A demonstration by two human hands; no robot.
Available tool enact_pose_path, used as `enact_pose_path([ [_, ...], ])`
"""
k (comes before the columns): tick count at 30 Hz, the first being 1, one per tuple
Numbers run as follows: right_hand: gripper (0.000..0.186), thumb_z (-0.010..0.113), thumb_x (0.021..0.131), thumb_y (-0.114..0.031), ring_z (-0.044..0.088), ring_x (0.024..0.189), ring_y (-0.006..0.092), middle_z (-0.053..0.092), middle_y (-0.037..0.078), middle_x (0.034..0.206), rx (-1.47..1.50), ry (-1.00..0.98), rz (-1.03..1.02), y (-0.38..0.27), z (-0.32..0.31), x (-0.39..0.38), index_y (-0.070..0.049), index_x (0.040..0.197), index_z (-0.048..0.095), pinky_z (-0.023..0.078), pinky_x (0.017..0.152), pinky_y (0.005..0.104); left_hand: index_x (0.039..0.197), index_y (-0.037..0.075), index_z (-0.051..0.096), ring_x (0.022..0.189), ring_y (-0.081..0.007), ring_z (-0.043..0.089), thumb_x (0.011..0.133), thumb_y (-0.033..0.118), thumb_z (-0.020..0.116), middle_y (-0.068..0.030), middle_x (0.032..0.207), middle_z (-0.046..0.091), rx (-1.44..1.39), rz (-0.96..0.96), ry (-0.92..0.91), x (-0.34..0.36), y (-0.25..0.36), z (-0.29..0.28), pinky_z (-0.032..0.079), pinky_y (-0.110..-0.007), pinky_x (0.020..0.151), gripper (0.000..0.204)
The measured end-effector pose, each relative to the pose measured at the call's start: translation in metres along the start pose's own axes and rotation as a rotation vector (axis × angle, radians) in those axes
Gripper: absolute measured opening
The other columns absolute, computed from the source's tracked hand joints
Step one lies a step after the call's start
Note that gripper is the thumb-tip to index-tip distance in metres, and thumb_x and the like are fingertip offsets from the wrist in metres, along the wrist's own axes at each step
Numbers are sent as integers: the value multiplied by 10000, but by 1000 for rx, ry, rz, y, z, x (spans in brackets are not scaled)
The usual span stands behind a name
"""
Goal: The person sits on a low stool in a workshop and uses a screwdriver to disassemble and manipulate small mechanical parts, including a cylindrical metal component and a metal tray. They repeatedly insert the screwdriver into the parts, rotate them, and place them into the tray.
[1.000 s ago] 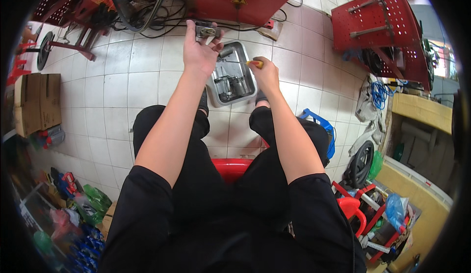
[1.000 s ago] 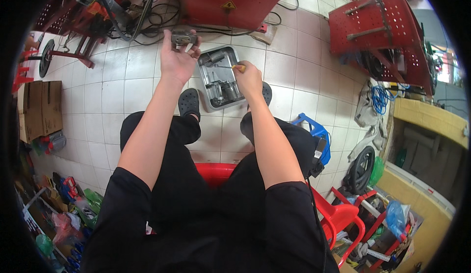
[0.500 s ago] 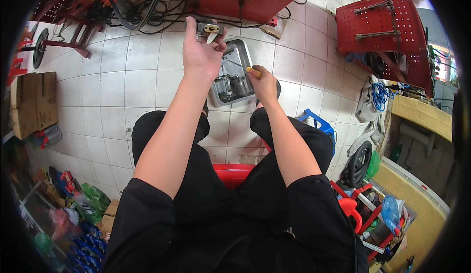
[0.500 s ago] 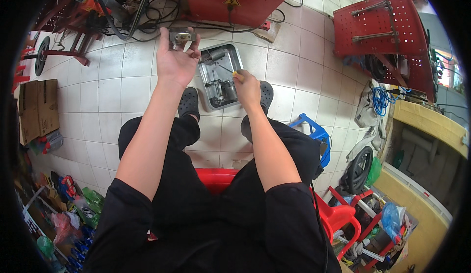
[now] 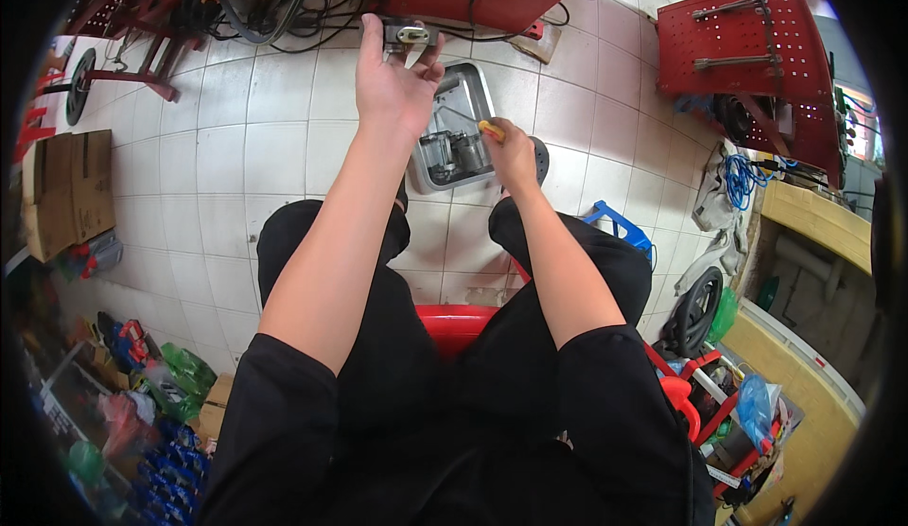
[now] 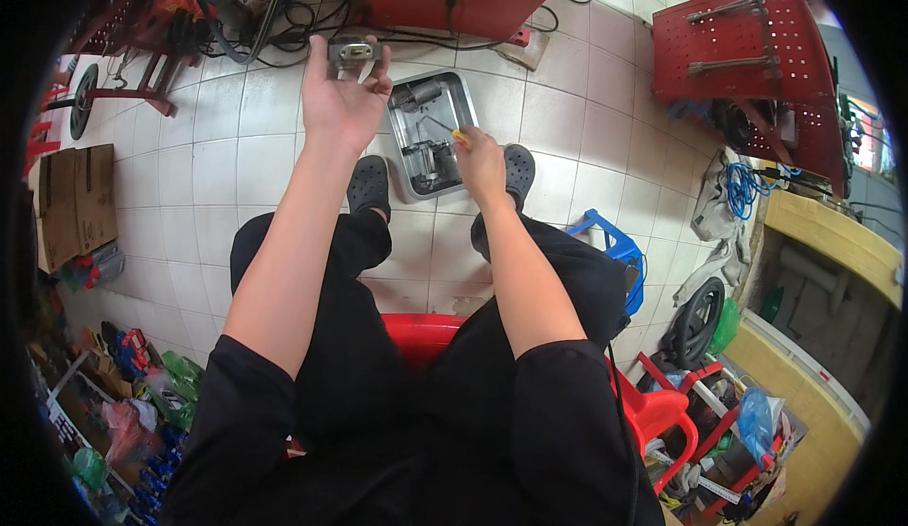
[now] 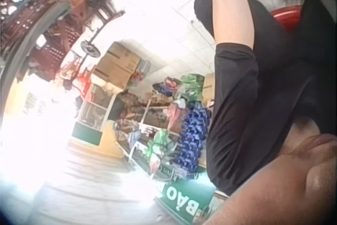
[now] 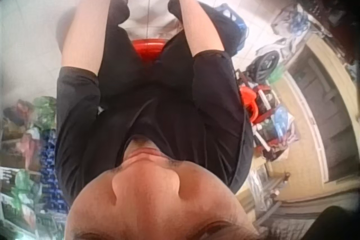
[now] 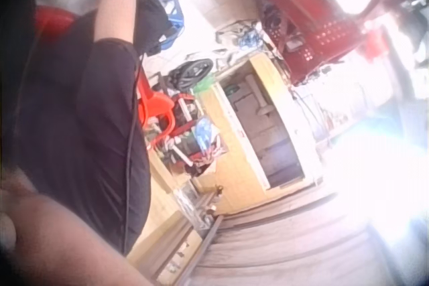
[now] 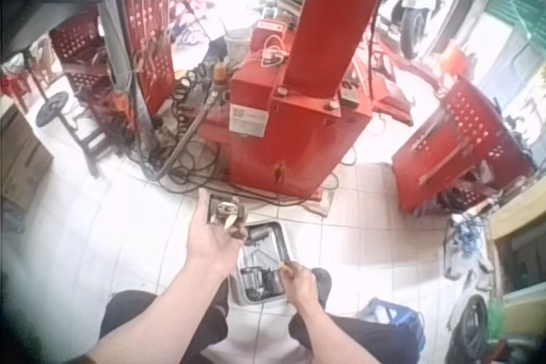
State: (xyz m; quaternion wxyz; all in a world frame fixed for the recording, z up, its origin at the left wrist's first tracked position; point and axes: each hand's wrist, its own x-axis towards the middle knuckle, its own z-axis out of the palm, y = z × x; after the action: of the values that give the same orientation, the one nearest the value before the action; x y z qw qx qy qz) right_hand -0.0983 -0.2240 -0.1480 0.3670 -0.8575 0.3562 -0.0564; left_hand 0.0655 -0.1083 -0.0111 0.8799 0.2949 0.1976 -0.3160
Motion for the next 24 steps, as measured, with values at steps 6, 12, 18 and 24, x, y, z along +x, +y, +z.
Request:
enact_pose_path([
  [6,296,636,790,-155,629,873,365,647,215,921,-17,17,20,0,0,0,-42,1063,630,487,772,387,1128,125,443,1033,-281,516,901,473,517,-96,1114,501,17,10,-7,-1,1,1,387,-329,707,422],
  [12,284,636,785,-138,621,887,373,641,226,926,-3,34,1,-1,0,1,-32,1048,629,482,778,402,1103,97,459,1022,-277,515,909,477,499,-99,1090,510,12,18,-22,1,0,-2,390,-328,705,429],
  [18,279,632,784,-143,616,895,382,640,227,929,37,58,65,-1,-2,2,-33,1041,634,481,781,413,1116,98,442,1016,-278,519,906,476,505,-101,1090,510,19,15,-14,1,0,-1,390,-326,704,437],
  [24,289,638,782,-163,616,900,379,644,217,928,36,93,78,7,-2,5,-52,1048,637,483,777,413,1113,109,430,1018,-286,522,895,474,525,-104,1091,511,12,8,13,1,-1,1,386,-327,707,435],
])
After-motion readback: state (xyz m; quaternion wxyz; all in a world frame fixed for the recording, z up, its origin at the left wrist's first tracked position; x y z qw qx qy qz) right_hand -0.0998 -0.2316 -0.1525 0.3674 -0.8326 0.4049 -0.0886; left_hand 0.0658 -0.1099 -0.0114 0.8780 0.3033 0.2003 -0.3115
